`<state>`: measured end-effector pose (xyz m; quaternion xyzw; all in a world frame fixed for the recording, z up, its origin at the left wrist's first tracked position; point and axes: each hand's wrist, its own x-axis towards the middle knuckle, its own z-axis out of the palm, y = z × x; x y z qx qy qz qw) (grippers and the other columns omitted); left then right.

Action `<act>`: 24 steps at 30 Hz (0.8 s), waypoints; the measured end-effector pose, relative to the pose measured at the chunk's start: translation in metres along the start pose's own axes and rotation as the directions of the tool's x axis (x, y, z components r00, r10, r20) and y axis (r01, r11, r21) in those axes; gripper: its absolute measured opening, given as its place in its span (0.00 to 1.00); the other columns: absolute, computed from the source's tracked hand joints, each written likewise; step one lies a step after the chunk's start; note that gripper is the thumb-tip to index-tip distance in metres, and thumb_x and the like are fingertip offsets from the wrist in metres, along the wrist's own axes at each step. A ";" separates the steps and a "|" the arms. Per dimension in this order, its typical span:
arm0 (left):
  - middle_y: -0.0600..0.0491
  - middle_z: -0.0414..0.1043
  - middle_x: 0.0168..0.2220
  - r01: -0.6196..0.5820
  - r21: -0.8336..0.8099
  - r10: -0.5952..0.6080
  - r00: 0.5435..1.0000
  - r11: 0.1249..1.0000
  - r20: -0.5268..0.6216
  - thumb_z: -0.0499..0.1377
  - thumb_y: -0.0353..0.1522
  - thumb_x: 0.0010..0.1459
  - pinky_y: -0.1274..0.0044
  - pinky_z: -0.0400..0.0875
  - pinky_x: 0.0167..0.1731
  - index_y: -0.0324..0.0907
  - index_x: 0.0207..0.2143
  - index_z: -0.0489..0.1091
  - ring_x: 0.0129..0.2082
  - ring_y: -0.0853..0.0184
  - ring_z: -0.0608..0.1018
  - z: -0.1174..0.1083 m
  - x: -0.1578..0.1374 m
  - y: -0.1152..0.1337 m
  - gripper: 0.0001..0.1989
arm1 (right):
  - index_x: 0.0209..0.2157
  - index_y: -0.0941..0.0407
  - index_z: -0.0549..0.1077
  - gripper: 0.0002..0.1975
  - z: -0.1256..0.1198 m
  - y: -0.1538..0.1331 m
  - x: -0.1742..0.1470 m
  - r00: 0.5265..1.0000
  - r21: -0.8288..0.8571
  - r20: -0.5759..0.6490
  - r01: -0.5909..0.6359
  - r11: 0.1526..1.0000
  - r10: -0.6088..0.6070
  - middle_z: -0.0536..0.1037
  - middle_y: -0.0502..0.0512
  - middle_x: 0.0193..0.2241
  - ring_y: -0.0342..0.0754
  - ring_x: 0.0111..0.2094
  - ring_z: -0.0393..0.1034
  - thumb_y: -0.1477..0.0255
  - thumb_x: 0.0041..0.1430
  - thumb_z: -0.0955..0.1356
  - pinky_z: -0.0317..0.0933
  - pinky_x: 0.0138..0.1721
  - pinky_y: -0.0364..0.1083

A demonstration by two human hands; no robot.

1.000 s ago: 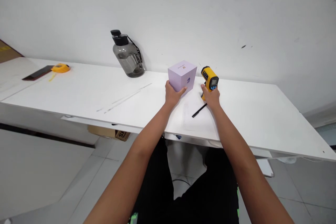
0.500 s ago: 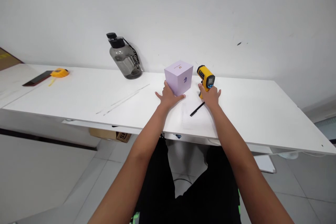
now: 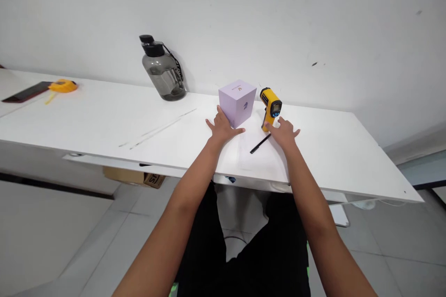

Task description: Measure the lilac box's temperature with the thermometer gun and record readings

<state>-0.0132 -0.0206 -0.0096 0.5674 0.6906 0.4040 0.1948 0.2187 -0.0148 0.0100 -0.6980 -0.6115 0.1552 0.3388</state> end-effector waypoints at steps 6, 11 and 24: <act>0.32 0.52 0.69 0.002 -0.021 -0.002 0.999 1.000 -0.034 0.76 0.48 0.26 0.48 0.21 0.66 0.43 0.71 0.39 0.70 0.35 0.50 0.007 0.003 0.000 0.74 | 0.52 0.55 0.74 0.18 -0.048 0.010 -0.035 0.923 -0.343 0.222 0.375 0.861 -0.313 0.81 0.61 0.39 0.57 0.40 0.74 0.63 0.64 0.64 0.60 0.46 0.56; 0.32 0.54 0.67 0.024 -0.021 -0.026 0.997 0.999 -0.077 0.70 0.49 0.43 0.48 0.27 0.67 0.41 0.70 0.40 0.70 0.39 0.53 0.013 0.005 -0.001 0.61 | 0.57 0.58 0.71 0.22 -0.038 -0.009 -0.045 0.679 -0.488 0.575 0.732 0.475 -0.456 0.81 0.66 0.41 0.55 0.37 0.74 0.81 0.63 0.61 0.53 0.37 0.50; 0.33 0.57 0.65 0.014 0.014 -0.013 0.993 1.000 -0.119 0.68 0.49 0.44 0.47 0.32 0.67 0.39 0.70 0.38 0.69 0.39 0.55 0.016 0.006 0.000 0.60 | 0.37 0.52 0.74 0.08 -0.031 -0.015 -0.094 0.655 0.320 0.119 0.686 0.653 -0.746 0.78 0.53 0.31 0.47 0.28 0.69 0.64 0.62 0.66 0.64 0.32 0.47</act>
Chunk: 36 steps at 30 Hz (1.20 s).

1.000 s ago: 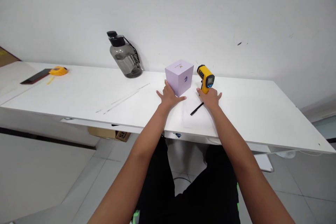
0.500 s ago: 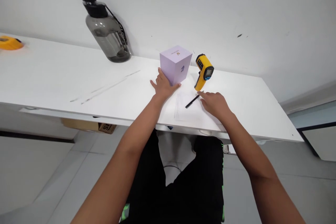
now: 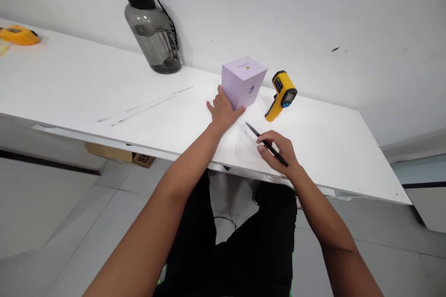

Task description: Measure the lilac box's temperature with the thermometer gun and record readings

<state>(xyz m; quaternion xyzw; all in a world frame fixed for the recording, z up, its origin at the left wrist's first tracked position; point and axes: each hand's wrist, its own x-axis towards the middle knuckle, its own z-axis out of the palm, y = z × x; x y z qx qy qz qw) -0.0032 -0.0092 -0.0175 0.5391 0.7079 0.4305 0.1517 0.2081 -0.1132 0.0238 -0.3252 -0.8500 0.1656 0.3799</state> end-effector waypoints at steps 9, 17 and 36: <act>0.34 0.53 0.68 0.038 0.213 -0.061 0.993 0.976 0.100 0.63 0.49 0.50 0.51 0.37 0.68 0.39 0.71 0.30 0.69 0.45 0.57 -0.014 -0.009 0.018 0.59 | 0.57 0.52 0.71 0.29 0.032 0.030 0.020 0.938 0.308 0.130 -0.345 0.887 0.320 0.80 0.56 0.45 0.44 0.28 0.72 0.49 0.63 0.64 0.69 0.40 0.50; 0.36 0.54 0.69 0.045 0.248 -0.072 0.992 0.968 0.100 0.61 0.53 0.52 0.50 0.39 0.68 0.43 0.72 0.31 0.69 0.45 0.57 -0.012 -0.007 0.016 0.57 | 0.28 0.54 0.77 0.18 0.034 0.029 0.021 0.877 0.369 0.172 -0.479 0.796 0.448 0.76 0.50 0.21 0.47 0.30 0.72 0.57 0.63 0.66 0.67 0.41 0.48; 0.34 0.56 0.67 0.030 0.222 -0.051 0.995 0.975 0.088 0.62 0.50 0.52 0.52 0.39 0.68 0.38 0.72 0.34 0.69 0.44 0.58 -0.011 -0.007 0.015 0.56 | 0.15 0.53 0.66 0.22 0.033 0.020 0.024 0.855 0.190 0.188 -0.515 0.836 0.483 0.71 0.49 0.17 0.48 0.29 0.72 0.61 0.61 0.66 0.61 0.33 0.46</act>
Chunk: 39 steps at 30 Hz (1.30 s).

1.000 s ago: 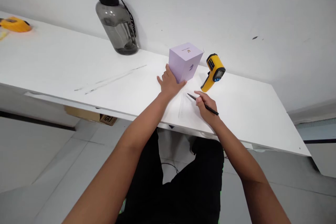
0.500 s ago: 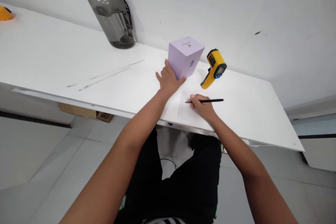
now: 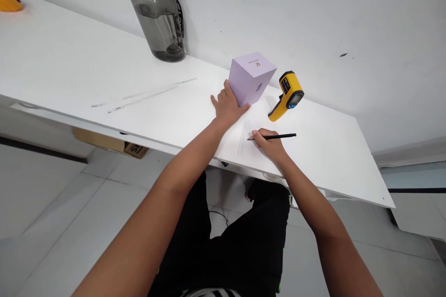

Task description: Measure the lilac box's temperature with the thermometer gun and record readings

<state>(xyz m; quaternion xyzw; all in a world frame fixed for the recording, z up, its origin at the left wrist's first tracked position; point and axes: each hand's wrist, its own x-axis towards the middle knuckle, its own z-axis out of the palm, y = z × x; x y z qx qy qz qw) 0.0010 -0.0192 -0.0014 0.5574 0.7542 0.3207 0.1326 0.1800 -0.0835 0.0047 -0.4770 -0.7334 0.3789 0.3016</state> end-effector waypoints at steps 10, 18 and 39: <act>0.34 0.56 0.67 0.001 -0.006 -0.001 1.000 1.000 0.010 0.61 0.50 0.54 0.52 0.39 0.68 0.40 0.71 0.33 0.70 0.45 0.56 -0.003 -0.002 0.003 0.55 | 0.21 0.54 0.74 0.19 0.001 0.002 -0.001 0.998 -0.002 -0.062 -0.014 1.000 0.014 0.70 0.48 0.16 0.46 0.24 0.67 0.59 0.61 0.66 0.60 0.31 0.46; 0.35 0.55 0.68 -0.006 -0.021 0.006 1.000 1.000 0.001 0.60 0.52 0.54 0.50 0.38 0.68 0.41 0.72 0.35 0.70 0.45 0.55 -0.002 -0.002 0.001 0.54 | 0.19 0.54 0.72 0.19 -0.001 0.001 -0.002 1.000 -0.018 -0.018 -0.001 1.000 0.001 0.69 0.48 0.16 0.45 0.23 0.66 0.60 0.61 0.66 0.60 0.30 0.45; 0.36 0.55 0.68 0.000 -0.062 0.000 1.000 0.998 0.003 0.61 0.49 0.53 0.52 0.35 0.69 0.41 0.72 0.35 0.70 0.45 0.54 0.000 0.000 0.001 0.54 | 0.20 0.54 0.73 0.20 -0.001 0.005 -0.002 0.996 -0.023 -0.085 0.002 1.000 -0.004 0.70 0.48 0.16 0.45 0.23 0.65 0.58 0.62 0.66 0.59 0.28 0.45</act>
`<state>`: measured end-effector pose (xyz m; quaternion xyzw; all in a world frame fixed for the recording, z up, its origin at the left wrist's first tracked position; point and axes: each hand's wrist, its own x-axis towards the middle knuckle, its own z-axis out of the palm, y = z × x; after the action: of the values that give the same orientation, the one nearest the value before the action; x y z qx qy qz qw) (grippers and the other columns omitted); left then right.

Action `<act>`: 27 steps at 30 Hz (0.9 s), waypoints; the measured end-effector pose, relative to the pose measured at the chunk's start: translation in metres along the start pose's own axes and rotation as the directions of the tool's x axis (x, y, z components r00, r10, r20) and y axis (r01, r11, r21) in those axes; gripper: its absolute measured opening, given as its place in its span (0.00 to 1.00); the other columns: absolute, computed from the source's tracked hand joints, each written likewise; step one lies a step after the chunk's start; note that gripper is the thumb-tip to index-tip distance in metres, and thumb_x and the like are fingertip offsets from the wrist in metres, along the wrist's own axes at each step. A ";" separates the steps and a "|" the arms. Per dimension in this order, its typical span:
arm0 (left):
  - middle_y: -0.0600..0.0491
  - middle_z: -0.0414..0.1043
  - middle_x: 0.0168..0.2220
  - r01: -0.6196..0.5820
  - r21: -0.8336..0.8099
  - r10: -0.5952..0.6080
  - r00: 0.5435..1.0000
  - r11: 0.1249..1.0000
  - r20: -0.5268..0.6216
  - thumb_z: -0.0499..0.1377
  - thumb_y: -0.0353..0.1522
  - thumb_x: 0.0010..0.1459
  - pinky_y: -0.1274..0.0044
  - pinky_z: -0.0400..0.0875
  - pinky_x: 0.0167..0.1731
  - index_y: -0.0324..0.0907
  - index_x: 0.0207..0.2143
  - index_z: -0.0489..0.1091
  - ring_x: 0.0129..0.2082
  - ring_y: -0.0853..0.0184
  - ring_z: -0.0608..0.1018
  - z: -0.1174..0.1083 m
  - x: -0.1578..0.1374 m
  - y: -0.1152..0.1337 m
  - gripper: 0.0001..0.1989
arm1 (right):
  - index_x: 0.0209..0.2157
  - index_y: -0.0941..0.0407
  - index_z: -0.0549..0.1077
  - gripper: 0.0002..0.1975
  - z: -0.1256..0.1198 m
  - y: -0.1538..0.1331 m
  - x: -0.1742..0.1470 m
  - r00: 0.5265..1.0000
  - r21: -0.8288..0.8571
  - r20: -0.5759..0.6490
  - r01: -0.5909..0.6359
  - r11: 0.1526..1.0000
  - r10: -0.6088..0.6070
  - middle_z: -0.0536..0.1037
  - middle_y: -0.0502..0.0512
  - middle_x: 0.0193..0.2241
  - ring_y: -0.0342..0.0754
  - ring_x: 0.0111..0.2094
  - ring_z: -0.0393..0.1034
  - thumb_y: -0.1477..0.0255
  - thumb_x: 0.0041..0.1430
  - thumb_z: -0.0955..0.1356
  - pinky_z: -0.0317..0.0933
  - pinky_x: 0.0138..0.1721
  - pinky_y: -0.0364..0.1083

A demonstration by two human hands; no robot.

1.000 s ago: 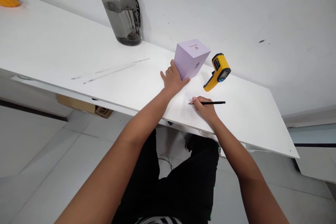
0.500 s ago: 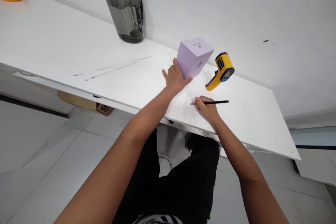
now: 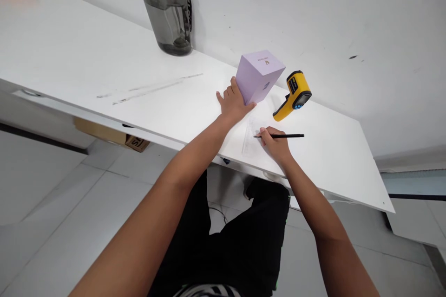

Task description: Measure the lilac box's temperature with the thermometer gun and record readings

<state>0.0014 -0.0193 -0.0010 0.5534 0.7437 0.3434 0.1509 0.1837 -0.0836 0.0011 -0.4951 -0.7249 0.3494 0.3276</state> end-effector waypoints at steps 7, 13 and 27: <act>0.37 0.54 0.68 0.003 0.005 -0.004 1.000 1.000 0.015 0.63 0.47 0.51 0.51 0.33 0.69 0.41 0.72 0.33 0.70 0.45 0.53 -0.001 0.000 0.001 0.57 | 0.20 0.53 0.72 0.19 0.000 -0.004 -0.001 1.000 -0.009 -0.001 -0.015 1.000 0.015 0.69 0.48 0.16 0.45 0.22 0.65 0.59 0.61 0.66 0.59 0.28 0.45; 0.37 0.54 0.68 -0.002 0.000 0.002 1.000 1.000 0.017 0.62 0.47 0.51 0.51 0.32 0.69 0.41 0.72 0.31 0.70 0.44 0.52 0.000 0.000 0.000 0.57 | 0.21 0.54 0.73 0.18 0.000 -0.003 0.000 0.999 -0.012 -0.029 -0.027 1.000 0.027 0.68 0.48 0.16 0.45 0.23 0.64 0.59 0.61 0.66 0.58 0.27 0.46; 0.38 0.55 0.68 0.005 -0.025 -0.005 1.000 1.000 -0.006 0.61 0.50 0.53 0.52 0.35 0.69 0.42 0.72 0.36 0.71 0.45 0.51 0.002 0.001 -0.002 0.54 | 0.18 0.54 0.71 0.19 0.000 -0.005 -0.001 1.000 -0.023 -0.006 0.005 1.000 -0.005 0.67 0.48 0.16 0.46 0.23 0.64 0.61 0.61 0.66 0.59 0.29 0.46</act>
<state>0.0015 -0.0178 -0.0036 0.5487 0.7410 0.3541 0.1565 0.1821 -0.0857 0.0051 -0.4982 -0.7291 0.3386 0.3250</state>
